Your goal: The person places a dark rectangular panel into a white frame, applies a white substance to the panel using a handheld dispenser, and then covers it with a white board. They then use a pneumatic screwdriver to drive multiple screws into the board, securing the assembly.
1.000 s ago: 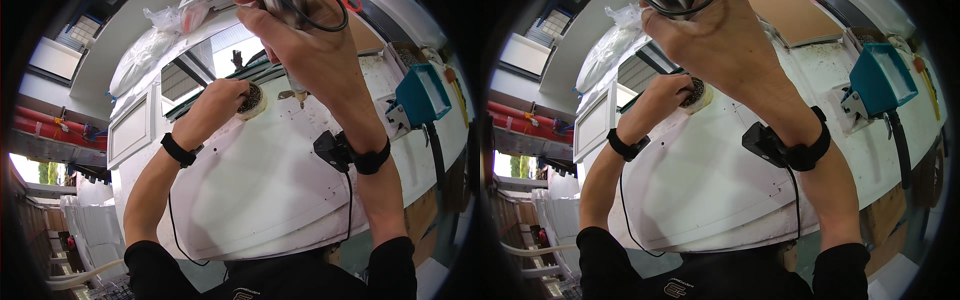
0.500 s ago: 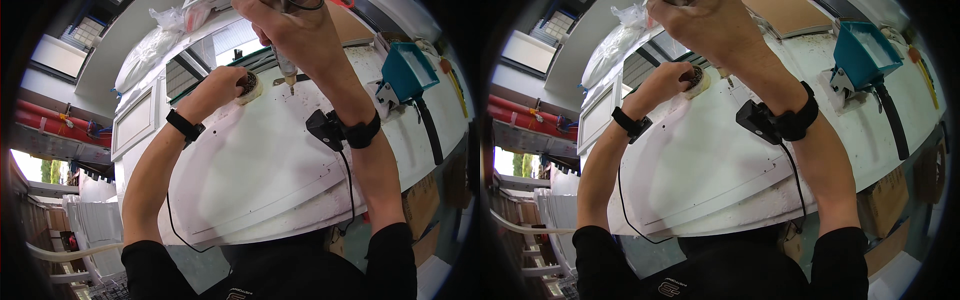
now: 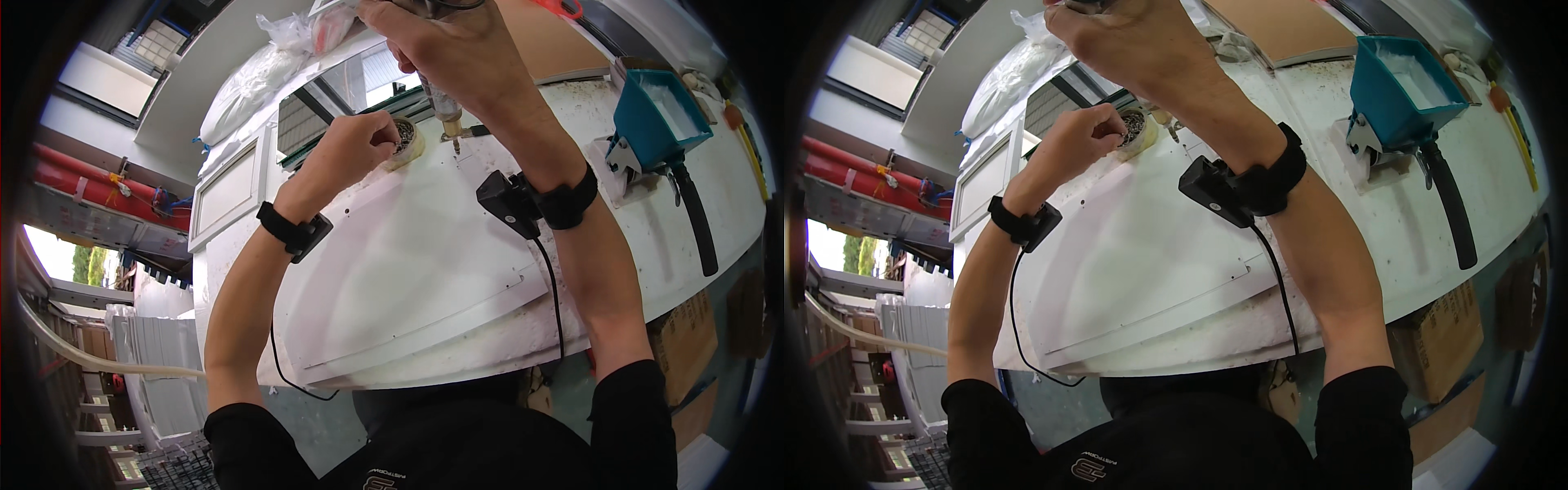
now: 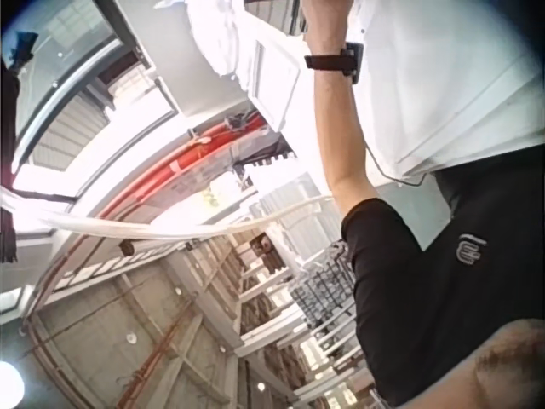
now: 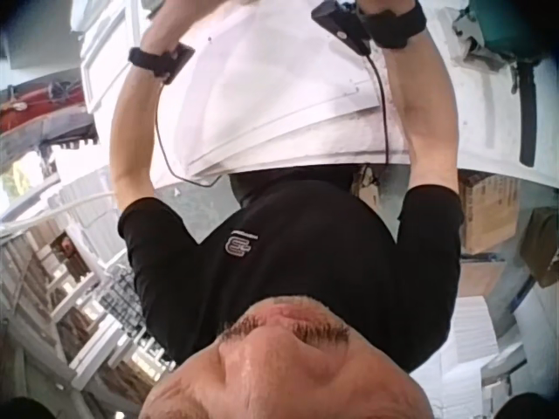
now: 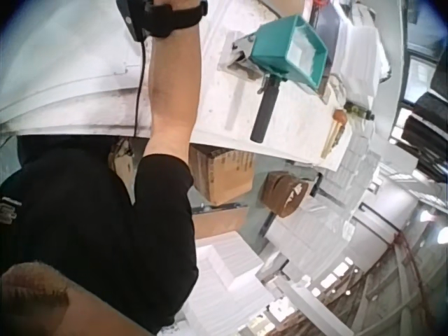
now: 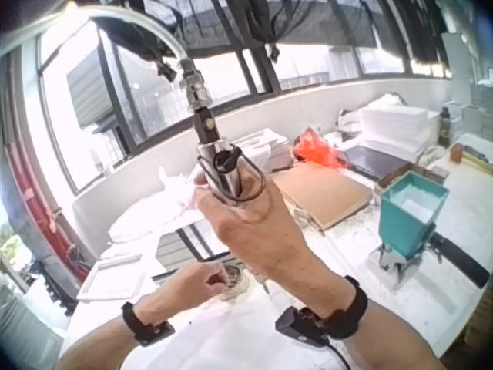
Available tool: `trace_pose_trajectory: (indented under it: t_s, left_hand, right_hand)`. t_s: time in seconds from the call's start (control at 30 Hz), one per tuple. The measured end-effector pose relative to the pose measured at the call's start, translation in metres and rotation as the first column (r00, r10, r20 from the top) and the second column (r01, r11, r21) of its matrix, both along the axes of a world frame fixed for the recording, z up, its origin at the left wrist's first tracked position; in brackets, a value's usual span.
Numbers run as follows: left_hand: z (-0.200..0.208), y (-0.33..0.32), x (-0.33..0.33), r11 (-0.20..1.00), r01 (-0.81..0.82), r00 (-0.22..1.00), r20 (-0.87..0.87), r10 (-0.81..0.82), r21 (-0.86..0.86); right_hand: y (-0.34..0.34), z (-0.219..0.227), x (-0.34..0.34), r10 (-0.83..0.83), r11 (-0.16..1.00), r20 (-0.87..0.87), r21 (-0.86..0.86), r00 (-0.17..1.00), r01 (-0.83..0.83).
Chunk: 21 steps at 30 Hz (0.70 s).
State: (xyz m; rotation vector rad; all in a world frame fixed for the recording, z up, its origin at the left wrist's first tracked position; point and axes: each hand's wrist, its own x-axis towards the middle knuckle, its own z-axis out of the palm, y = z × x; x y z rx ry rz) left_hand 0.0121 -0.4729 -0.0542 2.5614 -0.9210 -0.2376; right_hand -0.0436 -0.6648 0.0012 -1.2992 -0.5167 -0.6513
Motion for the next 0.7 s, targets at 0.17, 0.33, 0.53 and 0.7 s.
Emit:
trace_pose_trajectory:
  t_s: [0.17,0.33,0.53,0.7]
  left_hand:
    - [-0.014,0.032,-0.084,0.998,0.011,1.0,-0.019,-0.012,-0.063]
    - [-0.037,0.047,-0.106,0.991,-0.038,0.999,-0.027,0.035,-0.131]
    - [-0.05,0.058,-0.111,0.954,-0.017,1.0,0.002,0.019,-0.3]
    - [-0.054,0.072,-0.107,0.95,-0.076,0.995,0.042,0.093,-0.302]
  right_hand:
    - [0.009,0.004,-0.014,0.081,0.996,-0.098,-0.017,0.992,-0.083]
    - [0.026,0.01,-0.028,0.155,0.988,-0.192,0.012,0.969,-0.155]
    - [0.034,0.01,-0.064,0.147,0.989,-0.209,0.004,0.967,-0.15]
    - [0.034,0.006,-0.092,0.073,0.993,-0.221,0.104,0.972,-0.051]
